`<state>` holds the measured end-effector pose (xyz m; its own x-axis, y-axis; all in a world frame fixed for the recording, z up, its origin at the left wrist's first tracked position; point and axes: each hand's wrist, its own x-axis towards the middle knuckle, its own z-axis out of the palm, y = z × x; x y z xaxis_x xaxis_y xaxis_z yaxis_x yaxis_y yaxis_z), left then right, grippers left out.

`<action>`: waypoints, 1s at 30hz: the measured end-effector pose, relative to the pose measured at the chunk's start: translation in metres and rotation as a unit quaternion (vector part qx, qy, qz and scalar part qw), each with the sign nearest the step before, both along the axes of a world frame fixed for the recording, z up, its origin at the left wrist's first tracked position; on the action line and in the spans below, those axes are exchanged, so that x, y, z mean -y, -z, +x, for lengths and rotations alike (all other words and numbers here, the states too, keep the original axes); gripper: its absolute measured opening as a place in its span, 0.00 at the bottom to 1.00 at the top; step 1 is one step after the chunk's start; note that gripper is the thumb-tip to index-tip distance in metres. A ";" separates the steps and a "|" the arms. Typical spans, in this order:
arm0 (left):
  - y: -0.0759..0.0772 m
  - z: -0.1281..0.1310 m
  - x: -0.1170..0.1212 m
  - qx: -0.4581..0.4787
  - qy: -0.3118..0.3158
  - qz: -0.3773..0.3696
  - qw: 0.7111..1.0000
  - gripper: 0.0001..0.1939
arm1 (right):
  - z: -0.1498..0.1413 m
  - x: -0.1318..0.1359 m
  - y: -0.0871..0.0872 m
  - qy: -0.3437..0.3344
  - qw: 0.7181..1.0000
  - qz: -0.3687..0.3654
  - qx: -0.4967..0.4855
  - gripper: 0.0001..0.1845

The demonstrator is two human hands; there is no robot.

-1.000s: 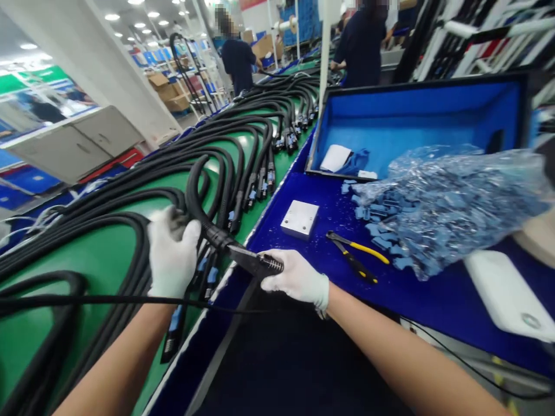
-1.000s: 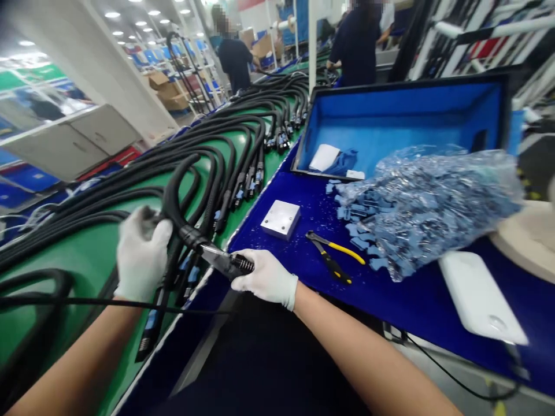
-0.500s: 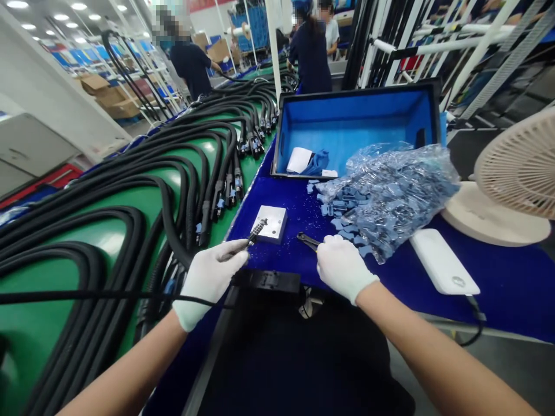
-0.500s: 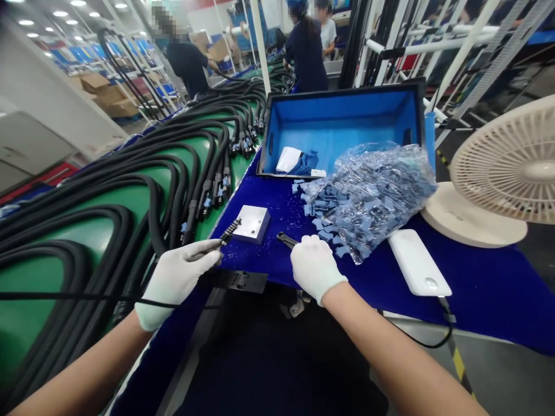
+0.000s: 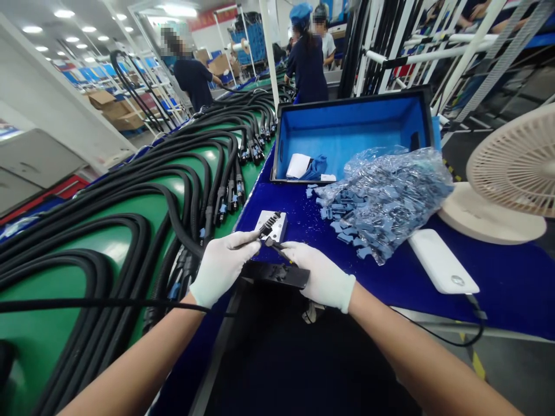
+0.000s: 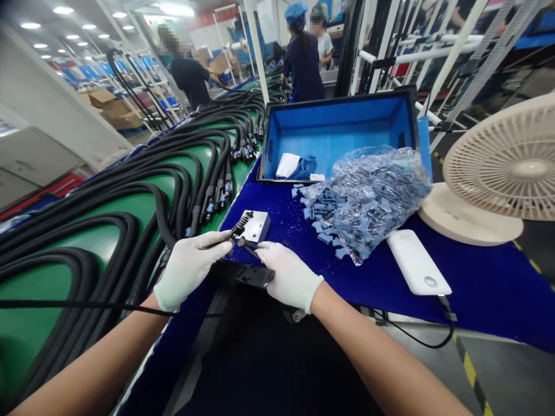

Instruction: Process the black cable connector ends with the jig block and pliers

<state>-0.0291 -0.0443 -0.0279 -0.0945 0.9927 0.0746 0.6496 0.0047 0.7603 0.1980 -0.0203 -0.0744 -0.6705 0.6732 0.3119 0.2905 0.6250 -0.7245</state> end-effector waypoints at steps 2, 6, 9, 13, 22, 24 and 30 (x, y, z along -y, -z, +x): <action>-0.001 0.004 0.001 -0.007 0.007 0.012 1.000 0.16 | -0.002 0.000 0.000 0.003 1.000 0.008 0.010 0.21; 0.001 0.008 0.004 -0.028 0.026 0.049 0.998 0.13 | -0.003 0.001 0.002 0.013 0.999 0.017 0.029 0.18; 0.001 0.006 0.006 -0.052 0.044 0.046 0.997 0.14 | -0.002 0.004 0.007 0.028 0.997 0.020 0.062 0.12; -0.004 0.006 0.002 -0.024 0.073 -0.015 0.997 0.18 | -0.003 0.006 0.013 0.051 0.991 0.039 0.119 0.05; -0.010 0.020 -0.047 0.072 0.212 -0.036 0.974 0.23 | 0.001 0.006 0.012 0.110 0.991 -0.016 0.077 0.05; -0.010 0.023 -0.050 0.086 0.222 -0.059 0.969 0.25 | 0.007 0.005 0.012 0.111 0.992 -0.044 0.047 0.15; -0.014 0.039 -0.038 -0.011 0.171 -0.011 0.985 0.22 | 0.008 -0.006 0.030 0.103 0.992 -0.024 0.067 0.05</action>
<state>0.0097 -0.0065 -0.0136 0.2477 0.9675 0.0503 0.6318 -0.2007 0.7487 0.2059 -0.0144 -0.1045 -0.5497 0.8127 0.1934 0.5041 0.5073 -0.6990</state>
